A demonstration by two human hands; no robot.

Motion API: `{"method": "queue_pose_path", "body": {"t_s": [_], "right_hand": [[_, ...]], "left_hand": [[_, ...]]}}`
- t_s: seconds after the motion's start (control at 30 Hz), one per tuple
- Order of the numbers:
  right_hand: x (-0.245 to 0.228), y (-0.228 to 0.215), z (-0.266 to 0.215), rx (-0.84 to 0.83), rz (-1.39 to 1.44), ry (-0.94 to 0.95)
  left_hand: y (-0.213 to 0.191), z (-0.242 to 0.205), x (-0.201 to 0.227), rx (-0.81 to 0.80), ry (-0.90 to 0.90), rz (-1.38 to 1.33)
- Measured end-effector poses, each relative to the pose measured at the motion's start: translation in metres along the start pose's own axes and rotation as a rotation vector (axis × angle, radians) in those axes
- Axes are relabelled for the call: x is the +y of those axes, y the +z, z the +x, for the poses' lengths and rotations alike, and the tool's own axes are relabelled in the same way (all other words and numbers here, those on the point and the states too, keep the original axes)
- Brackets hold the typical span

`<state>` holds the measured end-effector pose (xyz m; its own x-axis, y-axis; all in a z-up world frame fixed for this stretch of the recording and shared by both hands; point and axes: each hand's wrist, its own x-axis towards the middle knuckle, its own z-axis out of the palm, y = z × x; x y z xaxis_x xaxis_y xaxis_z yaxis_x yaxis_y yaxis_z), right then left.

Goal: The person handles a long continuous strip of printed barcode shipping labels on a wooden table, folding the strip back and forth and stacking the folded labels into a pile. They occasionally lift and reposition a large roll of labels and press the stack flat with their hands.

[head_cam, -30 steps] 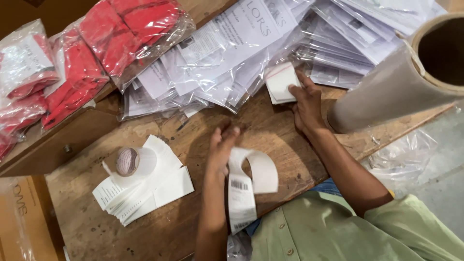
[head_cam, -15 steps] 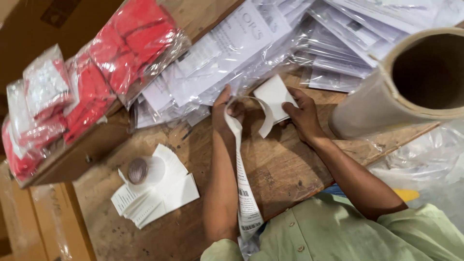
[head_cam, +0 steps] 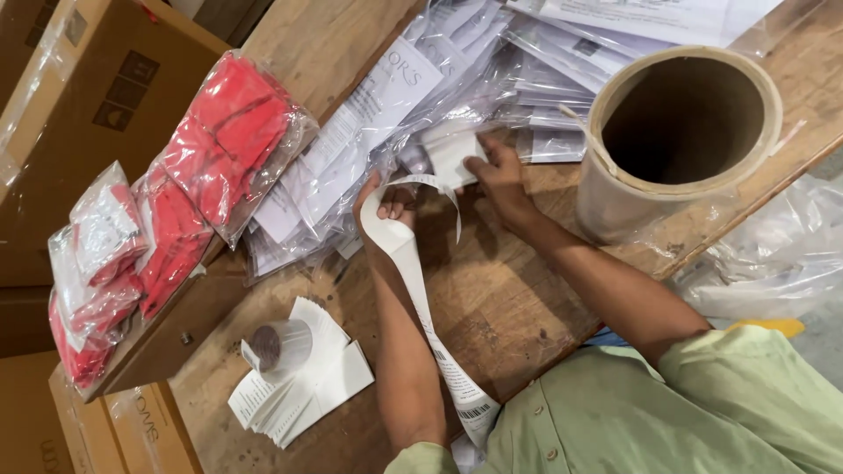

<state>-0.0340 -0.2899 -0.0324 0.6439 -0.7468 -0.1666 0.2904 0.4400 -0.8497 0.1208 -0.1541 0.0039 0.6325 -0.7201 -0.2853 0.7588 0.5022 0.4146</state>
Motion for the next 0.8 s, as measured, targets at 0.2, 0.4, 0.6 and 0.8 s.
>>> {"method": "queue_pose_path", "body": {"t_s": [0.2, 0.4, 0.6, 0.8], "right_hand": [[-0.027, 0.02, 0.011, 0.128, -0.28, -0.069], [-0.011, 0.01, 0.043, 0.112, -0.249, 0.017], [0.082, -0.039, 0.079, 0.095, -0.622, -0.393], [0.024, -0.005, -0.027, 0.049, -0.847, -0.41]], "left_hand": [[-0.001, -0.005, 0.003, -0.064, -0.054, -0.028], [0.031, -0.051, -0.011, 0.094, -0.068, 0.252], [-0.002, -0.088, -0.012, -0.078, -0.176, 0.258], [-0.033, -0.155, 0.013, 0.024, -0.078, 0.633]]}}
